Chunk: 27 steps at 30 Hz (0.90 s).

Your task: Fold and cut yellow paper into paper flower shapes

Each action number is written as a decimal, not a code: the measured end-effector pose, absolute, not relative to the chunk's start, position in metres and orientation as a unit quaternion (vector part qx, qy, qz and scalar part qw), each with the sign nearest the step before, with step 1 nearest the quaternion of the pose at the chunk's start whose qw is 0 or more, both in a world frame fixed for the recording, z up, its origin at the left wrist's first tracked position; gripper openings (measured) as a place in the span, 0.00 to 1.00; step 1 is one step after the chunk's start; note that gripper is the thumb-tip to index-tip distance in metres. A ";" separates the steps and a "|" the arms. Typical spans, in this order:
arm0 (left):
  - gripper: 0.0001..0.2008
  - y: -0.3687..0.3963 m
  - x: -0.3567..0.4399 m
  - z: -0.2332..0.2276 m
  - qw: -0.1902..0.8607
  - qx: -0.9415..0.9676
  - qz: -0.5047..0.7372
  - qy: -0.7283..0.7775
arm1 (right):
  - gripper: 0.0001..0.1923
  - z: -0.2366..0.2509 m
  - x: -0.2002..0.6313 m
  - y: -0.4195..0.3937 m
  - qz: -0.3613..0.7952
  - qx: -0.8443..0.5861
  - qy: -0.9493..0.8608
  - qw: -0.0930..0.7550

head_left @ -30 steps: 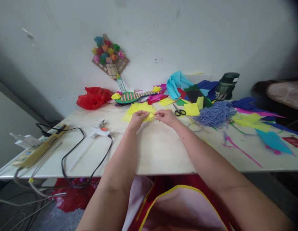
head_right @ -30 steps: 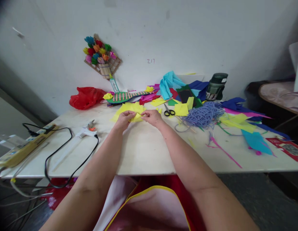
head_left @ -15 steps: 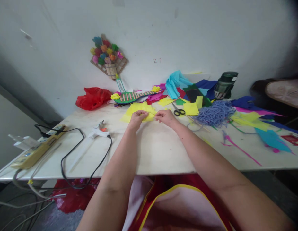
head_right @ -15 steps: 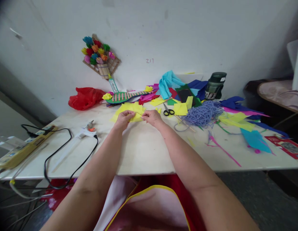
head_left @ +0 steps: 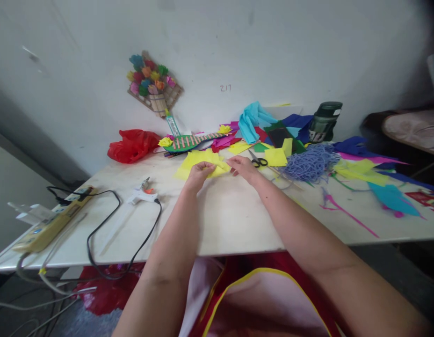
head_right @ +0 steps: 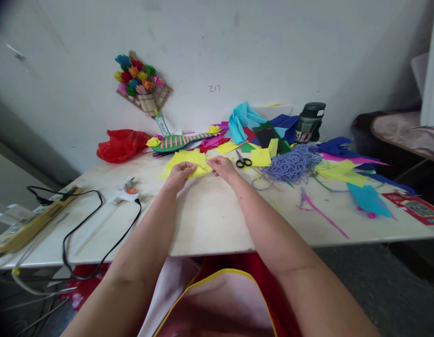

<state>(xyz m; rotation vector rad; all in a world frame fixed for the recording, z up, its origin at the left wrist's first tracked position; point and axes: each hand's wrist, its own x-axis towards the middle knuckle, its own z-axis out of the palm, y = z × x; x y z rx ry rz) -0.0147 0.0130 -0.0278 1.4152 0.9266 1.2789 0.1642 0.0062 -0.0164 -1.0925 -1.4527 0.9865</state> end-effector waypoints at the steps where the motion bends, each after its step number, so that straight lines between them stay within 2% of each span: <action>1: 0.14 0.012 -0.014 -0.027 0.489 0.586 0.521 0.382 | 0.17 -0.017 0.163 0.006 0.424 -0.458 -0.603 0.497; 6: 0.13 0.008 -0.010 -0.025 0.482 0.610 0.496 0.386 | 0.17 -0.022 0.158 0.006 0.459 -0.481 -0.584 0.466; 15: 0.15 0.010 -0.008 -0.029 0.444 0.631 0.492 0.403 | 0.14 -0.022 0.156 0.007 0.440 -0.485 -0.568 0.498; 22: 0.16 0.011 -0.007 -0.029 0.460 0.630 0.522 0.346 | 0.10 -0.021 0.154 0.005 0.439 -0.482 -0.572 0.498; 27: 0.25 0.008 -0.005 -0.025 0.461 0.625 0.526 0.348 | 0.08 -0.020 0.154 0.003 0.441 -0.476 -0.578 0.495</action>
